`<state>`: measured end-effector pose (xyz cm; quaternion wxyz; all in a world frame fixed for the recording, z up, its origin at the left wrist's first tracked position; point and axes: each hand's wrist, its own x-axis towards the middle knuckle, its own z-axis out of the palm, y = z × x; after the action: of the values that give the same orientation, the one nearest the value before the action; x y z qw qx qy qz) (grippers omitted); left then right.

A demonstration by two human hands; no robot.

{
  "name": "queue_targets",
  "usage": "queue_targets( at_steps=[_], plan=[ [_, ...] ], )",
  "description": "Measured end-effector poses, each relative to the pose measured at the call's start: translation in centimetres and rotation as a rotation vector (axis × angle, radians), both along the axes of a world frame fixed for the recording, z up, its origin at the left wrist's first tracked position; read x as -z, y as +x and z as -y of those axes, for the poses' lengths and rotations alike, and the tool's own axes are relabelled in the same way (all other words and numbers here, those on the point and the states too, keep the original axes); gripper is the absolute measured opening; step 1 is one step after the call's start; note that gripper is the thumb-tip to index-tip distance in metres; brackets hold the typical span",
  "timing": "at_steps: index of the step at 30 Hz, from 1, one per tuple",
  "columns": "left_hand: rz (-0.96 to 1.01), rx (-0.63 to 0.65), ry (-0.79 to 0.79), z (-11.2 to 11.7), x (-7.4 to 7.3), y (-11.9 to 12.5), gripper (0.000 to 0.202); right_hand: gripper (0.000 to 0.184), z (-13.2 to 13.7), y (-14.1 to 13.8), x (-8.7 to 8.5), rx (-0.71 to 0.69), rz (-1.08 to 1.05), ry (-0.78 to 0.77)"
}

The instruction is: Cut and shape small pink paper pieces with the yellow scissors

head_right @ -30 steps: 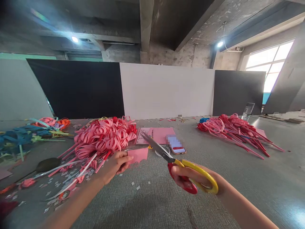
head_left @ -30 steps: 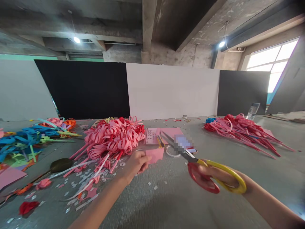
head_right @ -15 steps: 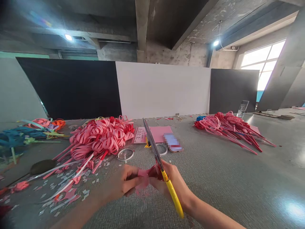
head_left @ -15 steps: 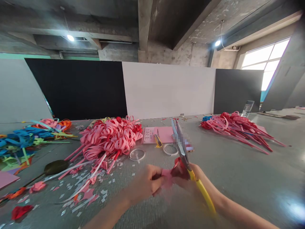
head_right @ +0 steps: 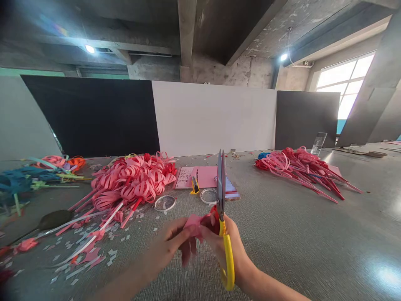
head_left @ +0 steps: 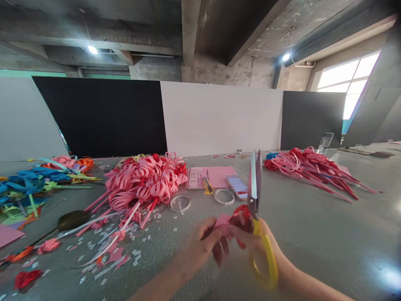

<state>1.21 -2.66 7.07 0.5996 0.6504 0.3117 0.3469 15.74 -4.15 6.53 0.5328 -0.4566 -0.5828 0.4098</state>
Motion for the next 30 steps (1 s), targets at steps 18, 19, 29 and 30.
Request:
queue_targets(
  at_steps=[18,19,29,30],
  plan=[
    [0.354,-0.272,-0.14,1.9,1.4,2.0,0.024,0.028,0.4,-1.4,3.1,0.045,-0.289,-0.044],
    [0.346,-0.287,-0.141,2.0,1.4,2.0,0.024,0.027,0.3,-1.4,3.3,0.055,-0.285,-0.055],
    [0.307,-0.316,-0.117,1.8,2.3,2.1,0.025,0.025,0.3,-1.6,3.3,0.028,-0.343,-0.087],
    [0.297,-0.323,-0.107,1.9,2.5,2.2,0.025,0.025,0.3,-1.6,3.3,0.023,-0.342,-0.09]
  ],
)
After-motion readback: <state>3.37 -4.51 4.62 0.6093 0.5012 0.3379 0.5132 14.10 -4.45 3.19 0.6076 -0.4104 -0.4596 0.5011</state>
